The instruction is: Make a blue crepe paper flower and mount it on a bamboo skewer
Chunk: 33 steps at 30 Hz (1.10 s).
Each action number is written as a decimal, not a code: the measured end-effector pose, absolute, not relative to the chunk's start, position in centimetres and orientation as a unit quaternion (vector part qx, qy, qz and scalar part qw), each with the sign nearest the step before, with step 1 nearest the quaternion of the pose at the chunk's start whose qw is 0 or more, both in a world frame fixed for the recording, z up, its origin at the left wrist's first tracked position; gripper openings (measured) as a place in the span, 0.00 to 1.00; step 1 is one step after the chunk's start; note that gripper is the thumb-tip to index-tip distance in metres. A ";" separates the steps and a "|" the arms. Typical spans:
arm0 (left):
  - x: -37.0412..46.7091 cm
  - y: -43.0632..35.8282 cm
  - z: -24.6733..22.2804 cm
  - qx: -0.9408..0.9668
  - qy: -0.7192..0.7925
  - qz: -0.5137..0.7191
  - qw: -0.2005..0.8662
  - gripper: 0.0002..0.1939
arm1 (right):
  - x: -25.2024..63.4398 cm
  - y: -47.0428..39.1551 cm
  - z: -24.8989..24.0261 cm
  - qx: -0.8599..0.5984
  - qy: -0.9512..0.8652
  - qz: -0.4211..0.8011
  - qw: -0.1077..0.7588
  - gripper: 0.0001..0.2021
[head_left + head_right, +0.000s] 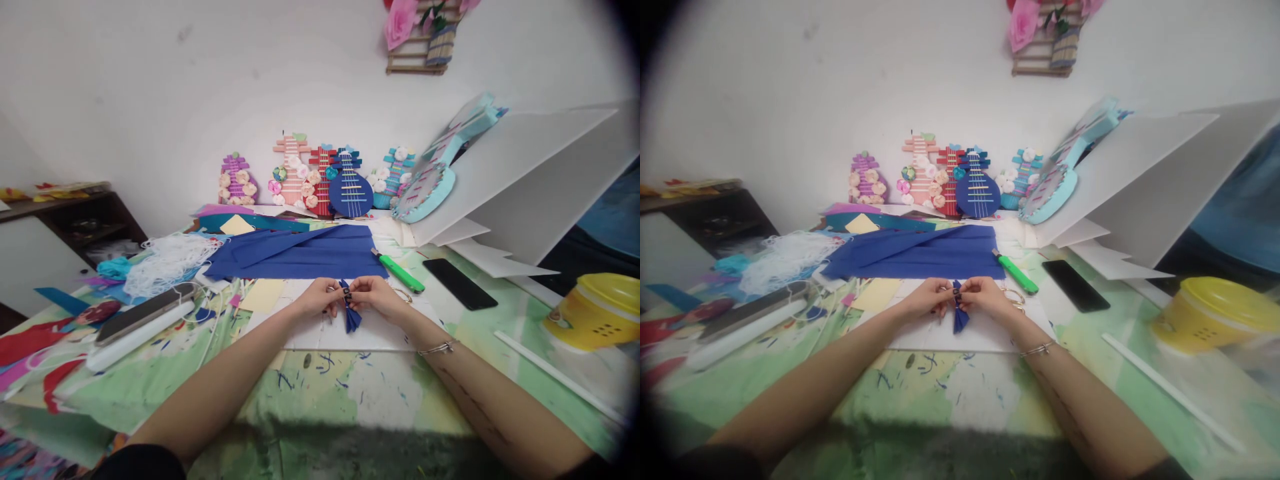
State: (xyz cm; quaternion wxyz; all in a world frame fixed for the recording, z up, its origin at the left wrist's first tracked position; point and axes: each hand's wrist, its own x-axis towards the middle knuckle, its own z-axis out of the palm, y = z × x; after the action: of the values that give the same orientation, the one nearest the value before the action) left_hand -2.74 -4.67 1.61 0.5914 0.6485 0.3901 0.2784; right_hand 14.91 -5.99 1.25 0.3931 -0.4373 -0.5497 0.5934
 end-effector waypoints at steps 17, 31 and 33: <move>-2.7 -5.4 2.3 0.678 0.387 0.272 0.563 0.18 | 14.7 -6.7 1.7 -0.385 -0.639 0.582 0.323 0.04; -2.9 -5.2 2.8 0.675 0.398 0.291 0.549 0.21 | 14.4 -7.1 1.9 -0.337 -0.501 0.698 0.384 0.12; -3.2 -5.1 3.1 0.674 0.403 0.288 0.548 0.19 | 14.6 -7.1 2.1 -0.347 -0.472 0.707 0.397 0.13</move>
State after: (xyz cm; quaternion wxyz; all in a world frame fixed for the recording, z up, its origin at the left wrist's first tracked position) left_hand -3.16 -5.14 3.10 0.5480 0.6739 0.4031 0.2883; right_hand 14.60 -7.06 2.09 0.3970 -0.3472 -0.4719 0.7065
